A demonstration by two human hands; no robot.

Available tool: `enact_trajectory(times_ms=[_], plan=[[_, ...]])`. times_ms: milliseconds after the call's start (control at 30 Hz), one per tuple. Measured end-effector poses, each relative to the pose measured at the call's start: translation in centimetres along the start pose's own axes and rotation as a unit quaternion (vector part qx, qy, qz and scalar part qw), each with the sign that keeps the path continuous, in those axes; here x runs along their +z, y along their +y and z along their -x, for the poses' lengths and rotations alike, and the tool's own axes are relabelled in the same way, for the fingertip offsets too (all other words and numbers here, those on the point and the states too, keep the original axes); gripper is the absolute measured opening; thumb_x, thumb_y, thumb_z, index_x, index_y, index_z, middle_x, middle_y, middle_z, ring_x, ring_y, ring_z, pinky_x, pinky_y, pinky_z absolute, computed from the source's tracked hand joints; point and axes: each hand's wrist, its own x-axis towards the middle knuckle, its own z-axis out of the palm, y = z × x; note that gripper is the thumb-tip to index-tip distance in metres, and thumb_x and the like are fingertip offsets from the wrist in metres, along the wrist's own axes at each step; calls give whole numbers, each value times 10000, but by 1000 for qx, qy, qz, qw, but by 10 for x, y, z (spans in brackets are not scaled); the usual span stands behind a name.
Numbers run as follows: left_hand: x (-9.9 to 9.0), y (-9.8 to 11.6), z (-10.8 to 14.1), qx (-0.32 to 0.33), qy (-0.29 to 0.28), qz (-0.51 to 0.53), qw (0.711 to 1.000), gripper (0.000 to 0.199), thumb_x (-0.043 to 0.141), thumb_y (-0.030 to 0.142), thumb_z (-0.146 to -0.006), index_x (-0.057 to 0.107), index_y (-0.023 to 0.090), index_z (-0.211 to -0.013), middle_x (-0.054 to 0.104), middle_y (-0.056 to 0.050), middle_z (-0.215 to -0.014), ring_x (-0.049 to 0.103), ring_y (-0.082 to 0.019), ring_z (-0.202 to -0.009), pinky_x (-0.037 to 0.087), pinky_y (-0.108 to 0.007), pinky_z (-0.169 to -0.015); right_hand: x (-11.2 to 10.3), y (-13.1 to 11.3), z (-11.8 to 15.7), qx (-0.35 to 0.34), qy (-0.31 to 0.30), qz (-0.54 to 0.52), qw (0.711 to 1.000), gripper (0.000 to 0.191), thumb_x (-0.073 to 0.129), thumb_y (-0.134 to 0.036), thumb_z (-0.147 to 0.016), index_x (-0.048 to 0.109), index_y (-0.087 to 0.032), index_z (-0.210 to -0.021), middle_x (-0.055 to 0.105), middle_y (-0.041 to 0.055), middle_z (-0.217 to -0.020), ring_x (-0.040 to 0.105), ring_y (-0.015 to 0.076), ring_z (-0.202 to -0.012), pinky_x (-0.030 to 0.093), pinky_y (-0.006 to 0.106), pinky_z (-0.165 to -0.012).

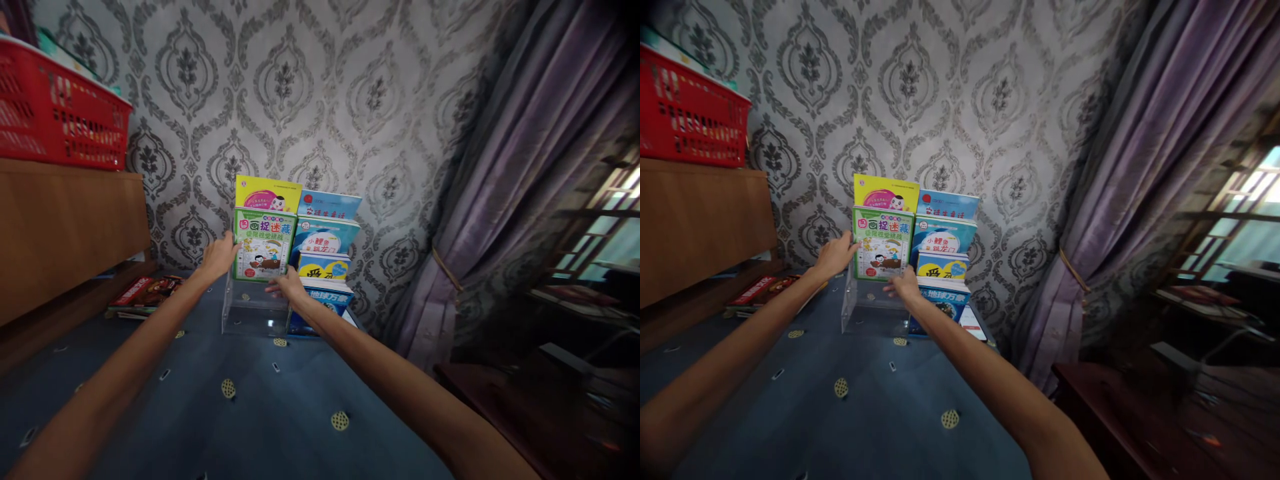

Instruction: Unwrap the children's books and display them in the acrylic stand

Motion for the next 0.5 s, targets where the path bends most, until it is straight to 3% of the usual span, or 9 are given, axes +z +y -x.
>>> enact_trajectory(times_ms=[500], plan=[[-5,5,-1,8,-9,-15,1000,383,343,371,-1014,490,104,-1246,711,-234,-1110,691,-342,-1059,528,-393,-834,1,5,-9,-9,-5,50,999,470,530,-39,-841,359,-159,-1262,607,-66,-563,643,140,-421,446,152,-367]])
